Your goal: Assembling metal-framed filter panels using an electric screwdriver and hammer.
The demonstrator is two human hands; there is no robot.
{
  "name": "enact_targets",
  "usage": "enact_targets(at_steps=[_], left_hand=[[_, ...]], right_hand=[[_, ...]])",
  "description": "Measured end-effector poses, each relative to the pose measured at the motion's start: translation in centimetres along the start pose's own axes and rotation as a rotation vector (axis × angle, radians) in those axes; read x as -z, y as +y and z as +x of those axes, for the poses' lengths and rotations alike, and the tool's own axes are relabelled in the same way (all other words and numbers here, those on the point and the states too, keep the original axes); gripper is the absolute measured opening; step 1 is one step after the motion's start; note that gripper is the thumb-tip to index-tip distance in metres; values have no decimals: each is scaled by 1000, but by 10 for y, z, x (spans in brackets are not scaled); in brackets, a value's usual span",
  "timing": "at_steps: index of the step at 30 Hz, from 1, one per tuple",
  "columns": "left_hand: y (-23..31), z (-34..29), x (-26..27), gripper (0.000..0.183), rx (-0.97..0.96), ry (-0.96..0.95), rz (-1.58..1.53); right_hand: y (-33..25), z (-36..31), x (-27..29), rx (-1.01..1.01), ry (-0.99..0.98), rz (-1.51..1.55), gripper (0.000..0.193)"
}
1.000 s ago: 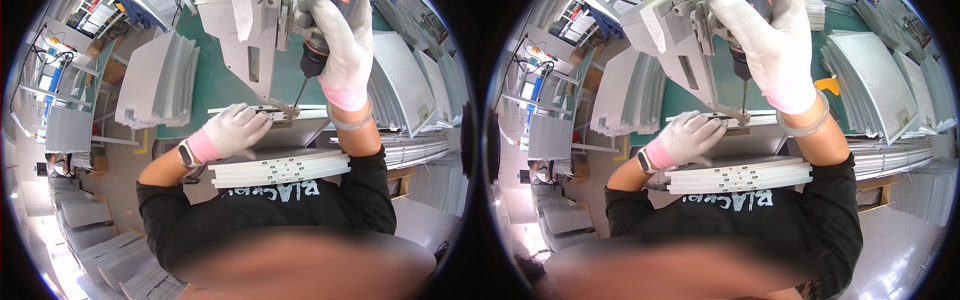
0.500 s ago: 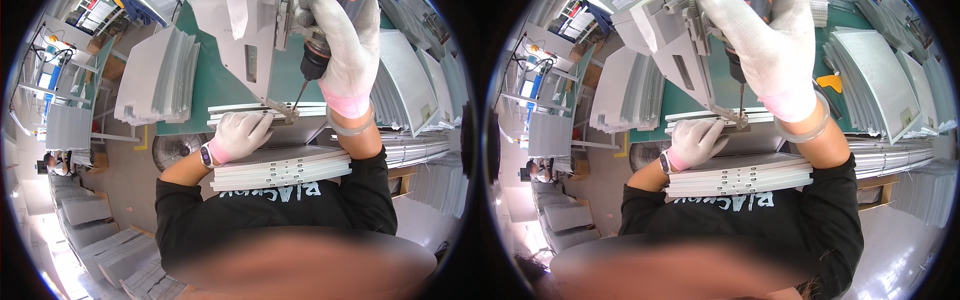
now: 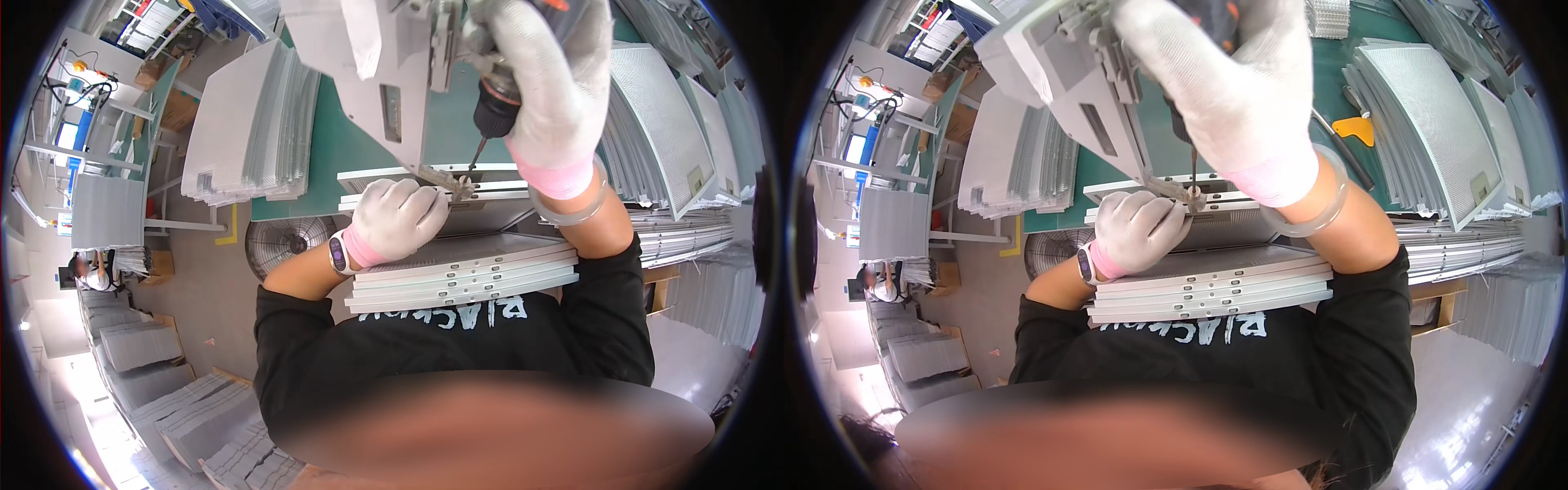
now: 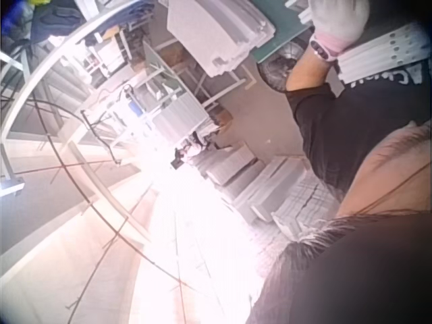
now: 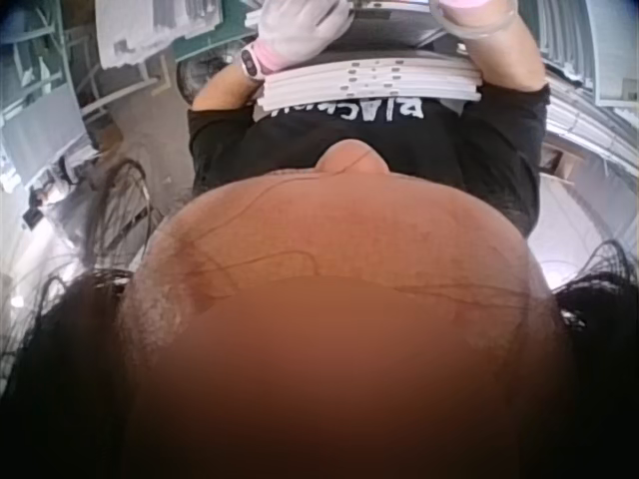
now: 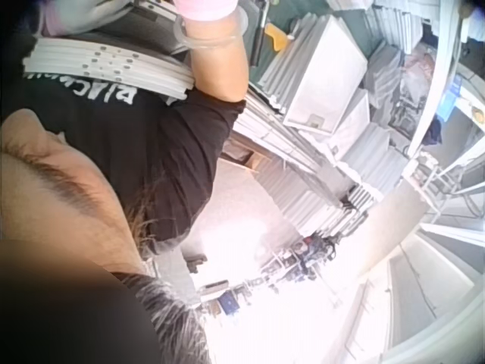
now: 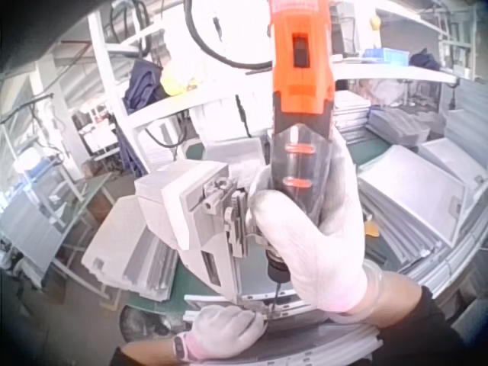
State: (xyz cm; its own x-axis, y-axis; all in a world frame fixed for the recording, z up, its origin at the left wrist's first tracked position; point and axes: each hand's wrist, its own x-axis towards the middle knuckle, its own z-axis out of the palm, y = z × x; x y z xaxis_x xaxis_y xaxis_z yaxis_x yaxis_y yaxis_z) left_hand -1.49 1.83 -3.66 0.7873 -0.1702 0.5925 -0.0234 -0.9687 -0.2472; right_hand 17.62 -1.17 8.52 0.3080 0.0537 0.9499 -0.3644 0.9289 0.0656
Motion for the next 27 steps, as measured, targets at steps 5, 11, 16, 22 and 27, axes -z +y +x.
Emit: enact_targets(at_steps=[5,11,16,22,27], left_hand=[[1,-4,-2,23,21,56,12],[1,-7,-3,24,26,79,-1],[2,-1,2,24,100,34,-28],[1,0,1,22,113,-11,-96],[-1,-4,-1,21,106,-1,-119]], right_hand=[[-21,6,-52,-581,584,-625,66],[-18,5,-53,-580,531,-576,65],[-21,8,-55,-673,577,-663,60],[-19,5,-59,-641,550,-619,59],[-20,0,-44,-625,376,-672,50]])
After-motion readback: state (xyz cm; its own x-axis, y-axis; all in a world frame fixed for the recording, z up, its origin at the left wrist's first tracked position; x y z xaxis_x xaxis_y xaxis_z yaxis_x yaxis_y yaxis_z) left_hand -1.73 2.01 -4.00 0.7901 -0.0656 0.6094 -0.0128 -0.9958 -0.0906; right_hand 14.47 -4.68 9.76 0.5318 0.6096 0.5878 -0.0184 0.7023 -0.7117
